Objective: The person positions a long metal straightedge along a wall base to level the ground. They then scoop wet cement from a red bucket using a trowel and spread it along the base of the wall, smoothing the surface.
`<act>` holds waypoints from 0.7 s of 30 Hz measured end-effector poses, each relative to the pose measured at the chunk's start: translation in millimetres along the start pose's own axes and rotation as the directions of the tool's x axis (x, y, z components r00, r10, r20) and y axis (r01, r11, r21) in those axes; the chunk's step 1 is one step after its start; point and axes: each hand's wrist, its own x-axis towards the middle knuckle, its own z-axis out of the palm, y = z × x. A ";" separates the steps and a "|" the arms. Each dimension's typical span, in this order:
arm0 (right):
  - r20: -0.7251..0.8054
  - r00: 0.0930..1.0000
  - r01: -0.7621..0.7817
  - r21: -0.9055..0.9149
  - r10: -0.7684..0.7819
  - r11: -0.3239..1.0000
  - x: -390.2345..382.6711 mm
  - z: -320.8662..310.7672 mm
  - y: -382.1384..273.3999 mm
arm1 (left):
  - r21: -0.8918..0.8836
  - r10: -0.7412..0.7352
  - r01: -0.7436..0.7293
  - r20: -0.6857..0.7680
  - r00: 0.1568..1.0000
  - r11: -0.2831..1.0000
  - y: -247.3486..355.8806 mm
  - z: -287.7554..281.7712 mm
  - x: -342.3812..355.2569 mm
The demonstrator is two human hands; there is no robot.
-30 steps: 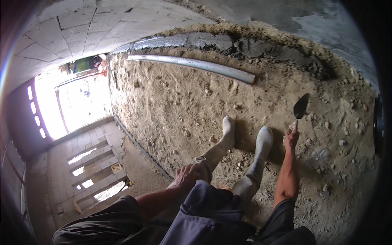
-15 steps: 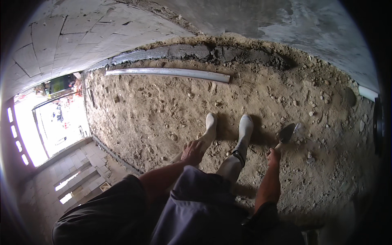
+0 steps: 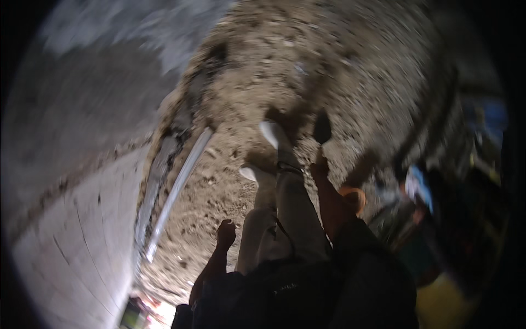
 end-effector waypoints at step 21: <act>0.142 0.987 -0.080 -0.004 0.080 0.997 -80.2 -36.5 26.8 | -0.167 -0.266 0.289 0.148 0.953 0.943 50.1 -28.5 42.3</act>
